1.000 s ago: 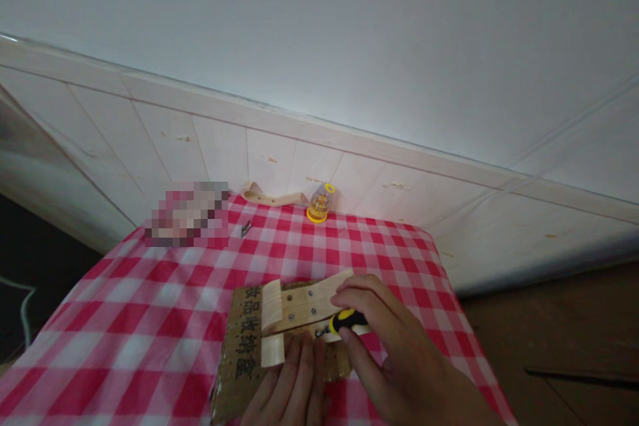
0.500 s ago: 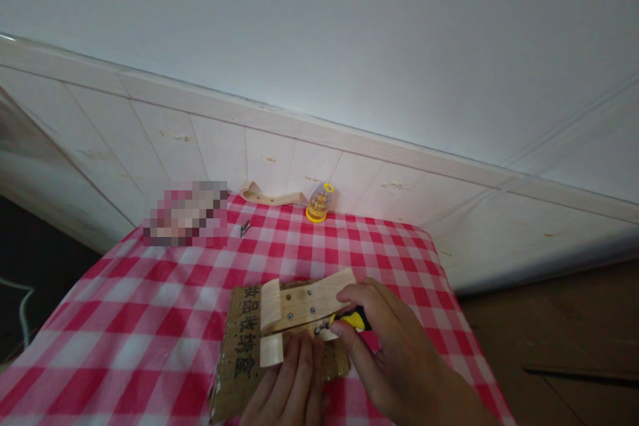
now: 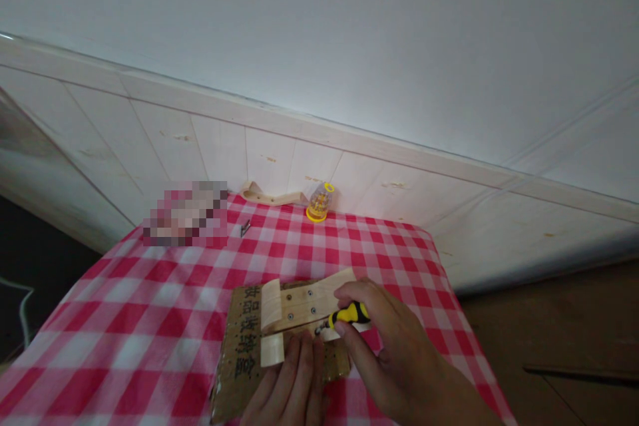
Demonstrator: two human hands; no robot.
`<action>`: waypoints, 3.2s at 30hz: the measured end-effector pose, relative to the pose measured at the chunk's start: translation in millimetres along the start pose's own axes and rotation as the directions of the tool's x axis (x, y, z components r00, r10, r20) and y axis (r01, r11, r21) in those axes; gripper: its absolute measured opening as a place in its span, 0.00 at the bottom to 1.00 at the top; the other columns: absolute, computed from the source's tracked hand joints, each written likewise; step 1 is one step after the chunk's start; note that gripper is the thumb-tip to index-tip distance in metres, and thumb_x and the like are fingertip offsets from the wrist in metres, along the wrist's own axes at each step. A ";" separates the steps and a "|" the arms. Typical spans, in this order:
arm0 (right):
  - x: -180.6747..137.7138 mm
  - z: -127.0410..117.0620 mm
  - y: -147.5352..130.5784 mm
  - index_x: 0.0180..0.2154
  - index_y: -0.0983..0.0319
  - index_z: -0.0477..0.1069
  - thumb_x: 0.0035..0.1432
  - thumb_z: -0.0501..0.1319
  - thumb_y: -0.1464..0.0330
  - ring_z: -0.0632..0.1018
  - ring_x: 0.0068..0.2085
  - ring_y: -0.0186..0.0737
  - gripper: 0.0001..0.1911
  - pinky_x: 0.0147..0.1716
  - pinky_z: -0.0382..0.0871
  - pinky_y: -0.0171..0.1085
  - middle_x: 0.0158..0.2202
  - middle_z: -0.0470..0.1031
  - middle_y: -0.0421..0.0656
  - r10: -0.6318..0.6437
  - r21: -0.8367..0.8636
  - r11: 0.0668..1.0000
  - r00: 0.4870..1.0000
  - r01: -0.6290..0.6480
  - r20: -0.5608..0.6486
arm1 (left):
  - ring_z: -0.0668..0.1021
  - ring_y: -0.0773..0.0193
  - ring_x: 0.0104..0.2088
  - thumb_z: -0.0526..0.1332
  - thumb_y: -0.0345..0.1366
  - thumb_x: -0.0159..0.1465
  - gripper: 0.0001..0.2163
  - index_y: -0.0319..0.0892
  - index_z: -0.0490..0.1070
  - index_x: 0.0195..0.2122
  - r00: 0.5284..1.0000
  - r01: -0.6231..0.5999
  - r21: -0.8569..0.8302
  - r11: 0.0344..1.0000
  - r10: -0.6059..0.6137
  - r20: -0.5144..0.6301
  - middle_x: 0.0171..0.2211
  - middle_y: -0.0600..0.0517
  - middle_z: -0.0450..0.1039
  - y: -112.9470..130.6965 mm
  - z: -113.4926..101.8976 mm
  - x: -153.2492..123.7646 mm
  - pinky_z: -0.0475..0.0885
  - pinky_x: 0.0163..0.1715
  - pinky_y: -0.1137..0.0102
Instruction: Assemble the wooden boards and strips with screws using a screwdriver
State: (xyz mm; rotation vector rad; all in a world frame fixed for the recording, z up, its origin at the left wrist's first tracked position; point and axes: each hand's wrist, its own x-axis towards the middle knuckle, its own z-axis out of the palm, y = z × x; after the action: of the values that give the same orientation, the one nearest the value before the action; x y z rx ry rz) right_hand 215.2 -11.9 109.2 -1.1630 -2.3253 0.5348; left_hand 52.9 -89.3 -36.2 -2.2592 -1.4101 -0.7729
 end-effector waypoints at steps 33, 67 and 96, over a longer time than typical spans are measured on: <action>0.7 3.2 5.0 0.53 0.55 0.62 0.64 0.54 0.77 0.79 0.47 0.43 0.18 0.47 0.77 0.43 0.46 0.75 0.44 0.016 0.031 0.999 1.000 -0.017 0.016 | 0.81 0.59 0.47 0.50 0.28 0.70 0.15 0.34 0.74 0.50 0.998 -0.022 0.012 1.000 0.022 -0.067 0.46 0.44 0.81 -4.0 -0.8 8.4 0.70 0.43 0.67; -1.5 1.2 10.4 0.53 0.56 0.63 0.64 0.56 0.76 0.78 0.49 0.44 0.18 0.50 0.75 0.46 0.48 0.76 0.45 0.065 0.044 0.997 0.995 -0.069 0.071 | 0.80 0.60 0.50 0.52 0.32 0.71 0.15 0.36 0.73 0.54 0.997 -0.047 0.016 0.999 0.047 -0.055 0.48 0.44 0.80 -5.9 -1.4 4.4 0.72 0.46 0.69; 0.2 2.0 5.9 0.53 0.57 0.64 0.65 0.56 0.77 0.78 0.45 0.45 0.16 0.45 0.77 0.43 0.44 0.75 0.46 -0.101 -0.039 0.994 0.995 0.100 -0.011 | 0.80 0.59 0.48 0.50 0.30 0.71 0.15 0.35 0.75 0.49 0.996 -0.011 0.009 1.000 0.011 -0.094 0.46 0.44 0.81 -1.8 0.5 6.5 0.71 0.45 0.68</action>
State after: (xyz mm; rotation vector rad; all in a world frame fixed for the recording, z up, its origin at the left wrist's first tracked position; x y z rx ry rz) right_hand 217.6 -8.7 104.6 -1.0566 -2.3783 0.4470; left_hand 53.6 -83.7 -32.5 -2.1920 -1.3544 -0.8561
